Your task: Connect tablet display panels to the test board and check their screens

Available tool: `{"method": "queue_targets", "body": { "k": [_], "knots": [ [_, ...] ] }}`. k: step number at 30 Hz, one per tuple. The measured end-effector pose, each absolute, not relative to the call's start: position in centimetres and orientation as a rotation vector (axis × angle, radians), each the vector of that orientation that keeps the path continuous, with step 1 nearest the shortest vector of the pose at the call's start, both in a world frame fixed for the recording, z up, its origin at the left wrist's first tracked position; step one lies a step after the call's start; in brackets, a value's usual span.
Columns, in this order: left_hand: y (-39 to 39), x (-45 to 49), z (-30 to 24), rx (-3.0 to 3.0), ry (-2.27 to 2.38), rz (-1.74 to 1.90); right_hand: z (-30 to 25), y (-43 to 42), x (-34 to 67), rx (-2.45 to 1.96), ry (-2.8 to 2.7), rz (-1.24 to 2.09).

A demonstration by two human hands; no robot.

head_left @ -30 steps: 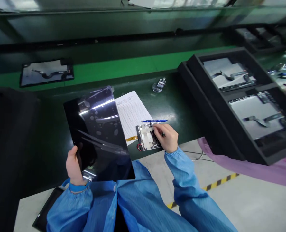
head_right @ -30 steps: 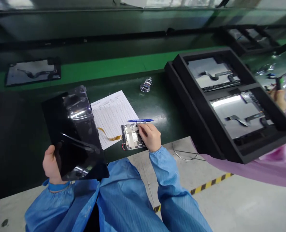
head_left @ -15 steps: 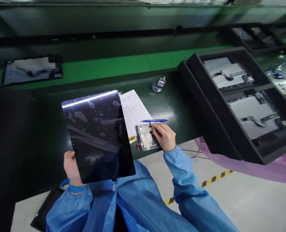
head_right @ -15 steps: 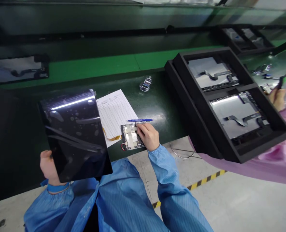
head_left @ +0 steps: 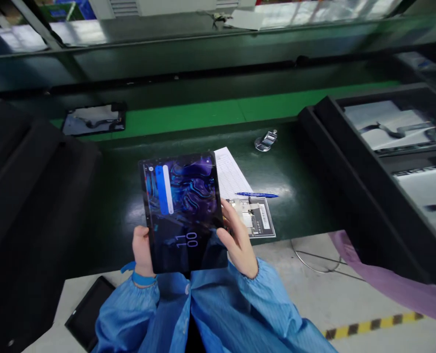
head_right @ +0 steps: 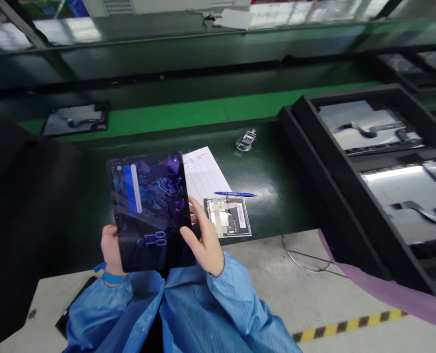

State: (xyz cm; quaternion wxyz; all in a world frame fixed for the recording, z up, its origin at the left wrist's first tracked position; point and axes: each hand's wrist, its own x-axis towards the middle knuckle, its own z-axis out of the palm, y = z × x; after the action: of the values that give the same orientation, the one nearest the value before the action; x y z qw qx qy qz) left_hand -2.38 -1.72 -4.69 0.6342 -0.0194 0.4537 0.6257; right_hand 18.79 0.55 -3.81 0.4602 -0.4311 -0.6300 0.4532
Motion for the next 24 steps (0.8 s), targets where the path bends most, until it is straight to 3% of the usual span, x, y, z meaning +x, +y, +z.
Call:
{"method": "queue_targets", "body": {
  "k": [4, 13, 24],
  "knots": [
    [-1.8, -1.9, -4.7, -0.184, 1.013, 1.337, -4.4, 0.3, 17.2, -1.075, -1.454, 1.229],
    [-1.9, -1.8, -5.5, -0.203, 0.885, 1.273, -4.7, 0.6, 16.5, -1.275, -1.452, 1.139],
    [-2.3, -1.7, -5.7, -0.122, 1.065, 1.361, -4.7, 0.8, 17.1, -1.219, -1.440, 1.165]
  ]
}}
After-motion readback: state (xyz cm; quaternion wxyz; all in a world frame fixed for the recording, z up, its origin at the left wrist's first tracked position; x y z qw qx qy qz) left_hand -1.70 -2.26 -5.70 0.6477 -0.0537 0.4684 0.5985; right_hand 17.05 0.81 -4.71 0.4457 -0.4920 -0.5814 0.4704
